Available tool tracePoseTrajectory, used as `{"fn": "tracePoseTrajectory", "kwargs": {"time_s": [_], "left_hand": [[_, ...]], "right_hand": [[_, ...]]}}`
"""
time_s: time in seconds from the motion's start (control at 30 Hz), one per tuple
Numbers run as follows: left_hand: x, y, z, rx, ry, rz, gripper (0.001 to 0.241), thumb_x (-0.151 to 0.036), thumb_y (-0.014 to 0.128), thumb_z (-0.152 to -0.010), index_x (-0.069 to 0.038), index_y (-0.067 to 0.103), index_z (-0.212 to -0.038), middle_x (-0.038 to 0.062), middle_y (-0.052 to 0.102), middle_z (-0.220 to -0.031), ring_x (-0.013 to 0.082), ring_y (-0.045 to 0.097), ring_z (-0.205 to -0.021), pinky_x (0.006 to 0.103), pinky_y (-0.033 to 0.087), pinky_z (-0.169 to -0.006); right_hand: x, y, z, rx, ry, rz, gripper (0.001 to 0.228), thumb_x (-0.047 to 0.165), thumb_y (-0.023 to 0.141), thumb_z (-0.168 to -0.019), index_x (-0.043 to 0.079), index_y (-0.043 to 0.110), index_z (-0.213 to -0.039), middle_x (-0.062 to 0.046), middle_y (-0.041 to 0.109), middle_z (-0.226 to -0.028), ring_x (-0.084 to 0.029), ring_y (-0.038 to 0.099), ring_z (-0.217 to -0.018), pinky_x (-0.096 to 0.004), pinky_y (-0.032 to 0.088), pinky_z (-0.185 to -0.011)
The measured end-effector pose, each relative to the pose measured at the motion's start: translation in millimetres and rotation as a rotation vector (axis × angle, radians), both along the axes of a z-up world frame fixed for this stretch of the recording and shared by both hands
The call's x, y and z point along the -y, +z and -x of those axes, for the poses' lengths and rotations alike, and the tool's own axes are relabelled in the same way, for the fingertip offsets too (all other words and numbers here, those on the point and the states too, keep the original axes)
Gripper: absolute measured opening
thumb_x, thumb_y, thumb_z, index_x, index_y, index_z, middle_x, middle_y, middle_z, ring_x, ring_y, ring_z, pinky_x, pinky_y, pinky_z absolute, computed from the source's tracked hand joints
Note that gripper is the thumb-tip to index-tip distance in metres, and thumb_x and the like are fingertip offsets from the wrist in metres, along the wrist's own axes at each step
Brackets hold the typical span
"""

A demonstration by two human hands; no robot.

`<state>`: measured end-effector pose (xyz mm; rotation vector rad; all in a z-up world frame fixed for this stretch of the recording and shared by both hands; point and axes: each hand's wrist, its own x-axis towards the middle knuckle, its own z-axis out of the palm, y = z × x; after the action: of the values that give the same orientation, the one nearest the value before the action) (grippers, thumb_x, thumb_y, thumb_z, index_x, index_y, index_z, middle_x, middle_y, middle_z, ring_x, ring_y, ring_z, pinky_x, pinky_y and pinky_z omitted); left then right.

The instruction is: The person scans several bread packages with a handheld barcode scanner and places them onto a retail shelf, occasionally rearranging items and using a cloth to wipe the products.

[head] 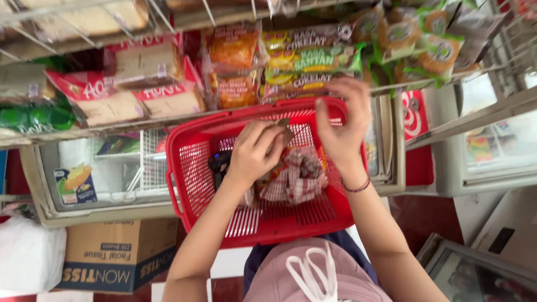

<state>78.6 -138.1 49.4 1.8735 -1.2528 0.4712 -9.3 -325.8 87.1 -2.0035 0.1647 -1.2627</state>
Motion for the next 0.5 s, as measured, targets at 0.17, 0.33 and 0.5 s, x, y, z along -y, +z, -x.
{"fn": "tracePoseTrajectory", "kwargs": {"time_s": [0.17, 0.33, 0.5], "left_hand": [[-14, -54, 6, -0.601, -0.013, -0.473, 0.042, -0.032, 0.071, -0.09, -0.01, 0.068, -0.126, 0.015, 0.073, -0.114, 0.0295, 0.075, -0.094, 0.0387, 0.06, -0.086], [-4, -83, 42, -0.53, -0.058, -0.642, 0.106, -0.054, 0.094, -0.065, -0.011, 0.044, -0.147, 0.029, 0.059, -0.124, 0.0455, 0.066, -0.106, 0.0505, 0.054, -0.08], [6, -110, 50, -0.699, -0.022, -0.704, 0.109, -0.021, 0.083, -0.068, -0.024, 0.03, -0.164, 0.019, 0.063, -0.124, 0.0337, 0.071, -0.104, 0.0449, 0.06, -0.085]], "right_hand": [[-8, -82, 6, -0.442, 0.302, -0.099, 0.038, 0.0, 0.073, -0.083, 0.0, 0.064, -0.12, -0.017, 0.069, -0.115, -0.029, 0.072, -0.097, -0.038, 0.059, -0.085], [8, -179, -1, -1.093, 0.28, 0.174, 0.035, 0.016, 0.069, -0.096, 0.001, 0.062, -0.127, -0.027, 0.069, -0.111, -0.044, 0.065, -0.105, -0.052, 0.052, -0.091], [6, -175, -1, -0.933, 0.497, -0.197, 0.049, 0.0, 0.056, -0.08, 0.004, 0.062, -0.129, -0.021, 0.072, -0.108, -0.034, 0.071, -0.1, -0.043, 0.057, -0.086]]}}
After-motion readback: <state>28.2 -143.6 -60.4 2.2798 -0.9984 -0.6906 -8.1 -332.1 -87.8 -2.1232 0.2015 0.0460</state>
